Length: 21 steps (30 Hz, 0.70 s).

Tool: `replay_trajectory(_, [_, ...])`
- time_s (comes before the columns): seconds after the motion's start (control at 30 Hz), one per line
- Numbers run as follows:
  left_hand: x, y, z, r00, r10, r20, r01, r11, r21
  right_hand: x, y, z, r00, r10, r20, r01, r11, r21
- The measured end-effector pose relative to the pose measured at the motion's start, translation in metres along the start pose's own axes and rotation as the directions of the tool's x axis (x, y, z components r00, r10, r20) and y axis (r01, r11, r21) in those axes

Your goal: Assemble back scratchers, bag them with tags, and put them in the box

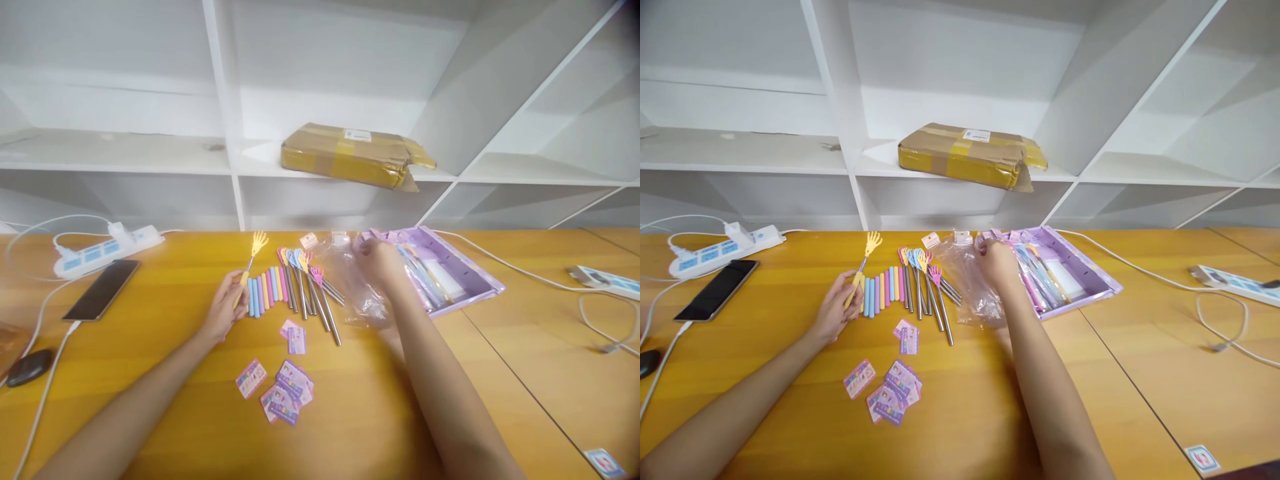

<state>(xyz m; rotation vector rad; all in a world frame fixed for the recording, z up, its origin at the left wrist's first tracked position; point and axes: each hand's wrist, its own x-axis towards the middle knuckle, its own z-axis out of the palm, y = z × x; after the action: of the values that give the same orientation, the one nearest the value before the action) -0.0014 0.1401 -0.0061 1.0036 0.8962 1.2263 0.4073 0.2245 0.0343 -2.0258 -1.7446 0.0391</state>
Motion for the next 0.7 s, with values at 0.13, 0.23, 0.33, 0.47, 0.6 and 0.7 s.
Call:
replay_trajectory(0.13, [-0.001, -0.001, -0.001, 0.999, 0.015, 0.028, -0.015, 1.000, -0.001, -0.004, -0.030, -0.010, 0.984, -0.070, -0.167, 0.114, 0.955, 0.272])
replay_trajectory(0.23, [-0.003, -0.005, -0.002, 0.999, 0.023, 0.048, -0.023, 1.000, 0.006, -0.022, -0.071, -0.010, 0.969, -0.094, -0.230, 0.211, 0.800, 0.561])
replay_trajectory(0.33, [-0.008, -0.009, -0.002, 0.998, 0.026, 0.057, -0.030, 0.997, 0.070, -0.051, -0.112, -0.008, 0.981, -0.098, -0.168, 0.194, 0.526, 0.828])
replay_trajectory(0.47, [-0.019, -0.011, 0.001, 0.989, 0.021, 0.143, -0.049, 0.980, 0.192, -0.086, -0.149, -0.008, 0.982, -0.188, 0.035, 0.007, 0.219, 0.976])
replay_trajectory(0.6, [-0.029, -0.010, 0.009, 0.955, -0.036, 0.294, -0.059, 0.950, 0.307, -0.104, -0.168, 0.003, 0.982, -0.166, 0.094, -0.074, 0.123, 0.990])
replay_trajectory(0.7, [-0.035, -0.011, 0.016, 0.935, -0.051, 0.351, -0.074, 0.939, 0.335, -0.112, -0.176, 0.021, 0.978, -0.153, 0.139, -0.127, 0.084, 0.988])
